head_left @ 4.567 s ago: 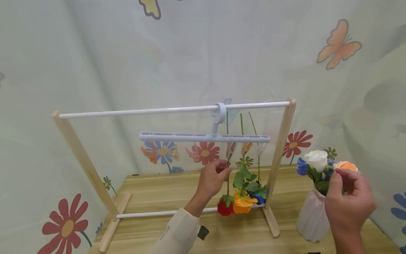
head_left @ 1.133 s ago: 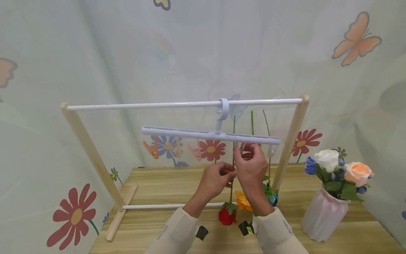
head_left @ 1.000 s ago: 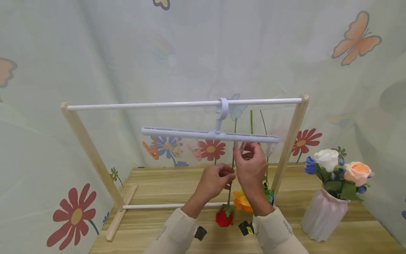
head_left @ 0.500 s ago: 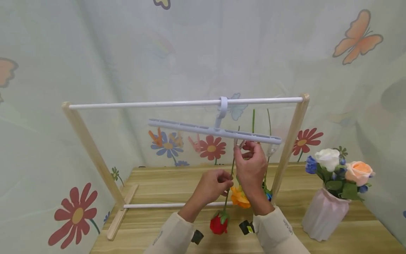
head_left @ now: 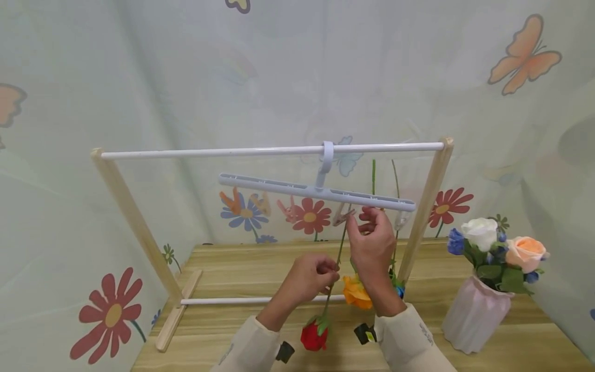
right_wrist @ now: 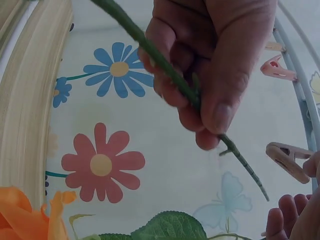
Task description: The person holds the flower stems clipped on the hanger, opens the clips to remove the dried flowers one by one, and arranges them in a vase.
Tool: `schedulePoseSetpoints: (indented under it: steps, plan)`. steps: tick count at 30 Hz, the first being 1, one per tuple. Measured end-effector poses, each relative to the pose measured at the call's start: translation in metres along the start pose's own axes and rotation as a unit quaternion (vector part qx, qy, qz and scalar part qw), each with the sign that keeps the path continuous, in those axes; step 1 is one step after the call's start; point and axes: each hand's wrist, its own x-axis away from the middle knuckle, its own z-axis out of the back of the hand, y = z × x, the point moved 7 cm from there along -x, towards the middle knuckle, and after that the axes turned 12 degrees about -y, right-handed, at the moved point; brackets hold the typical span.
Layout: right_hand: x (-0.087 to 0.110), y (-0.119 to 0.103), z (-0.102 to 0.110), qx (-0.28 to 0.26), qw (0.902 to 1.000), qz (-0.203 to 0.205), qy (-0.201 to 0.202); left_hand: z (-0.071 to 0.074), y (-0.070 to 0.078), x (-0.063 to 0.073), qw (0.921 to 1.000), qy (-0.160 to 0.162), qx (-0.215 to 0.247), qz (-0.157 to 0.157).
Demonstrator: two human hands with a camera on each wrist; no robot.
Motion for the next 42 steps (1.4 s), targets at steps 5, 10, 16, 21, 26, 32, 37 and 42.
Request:
schedulePoseSetpoints:
  steps: [5, 10, 16, 21, 26, 32, 37, 42]
  plan:
    - [0.0, 0.001, 0.005, -0.009, 0.9999, 0.004, 0.004, 0.001, -0.003, 0.006, 0.9999, -0.013, -0.002, 0.006]
    - [-0.001, 0.003, 0.01, -0.019, 0.9997, 0.011, 0.006, 0.002, -0.007, 0.016, 0.9994, -0.026, -0.017, 0.016]
    - [-0.001, 0.002, 0.016, -0.015, 0.9997, 0.013, 0.016, 0.003, -0.012, 0.026, 0.9978, -0.047, -0.043, 0.02]
    - [0.003, -0.003, 0.023, -0.021, 0.9989, 0.033, 0.026, 0.007, -0.015, 0.037, 0.9953, -0.059, -0.074, 0.017]
    - [0.007, -0.018, 0.031, -0.002, 0.9926, 0.114, 0.041, 0.014, -0.012, 0.046, 0.9898, -0.056, -0.13, 0.018]
    - [0.013, -0.036, 0.032, 0.113, 0.9618, 0.249, -0.017, 0.02, 0.006, 0.044, 0.979, -0.03, -0.202, 0.003]
    - [0.02, -0.034, 0.028, 0.187, 0.9317, 0.3, -0.084, 0.017, 0.023, 0.04, 0.9621, -0.018, -0.272, -0.011]
    - [0.027, -0.033, 0.024, 0.224, 0.913, 0.322, -0.112, 0.015, 0.041, 0.037, 0.9341, 0.01, -0.356, -0.023]
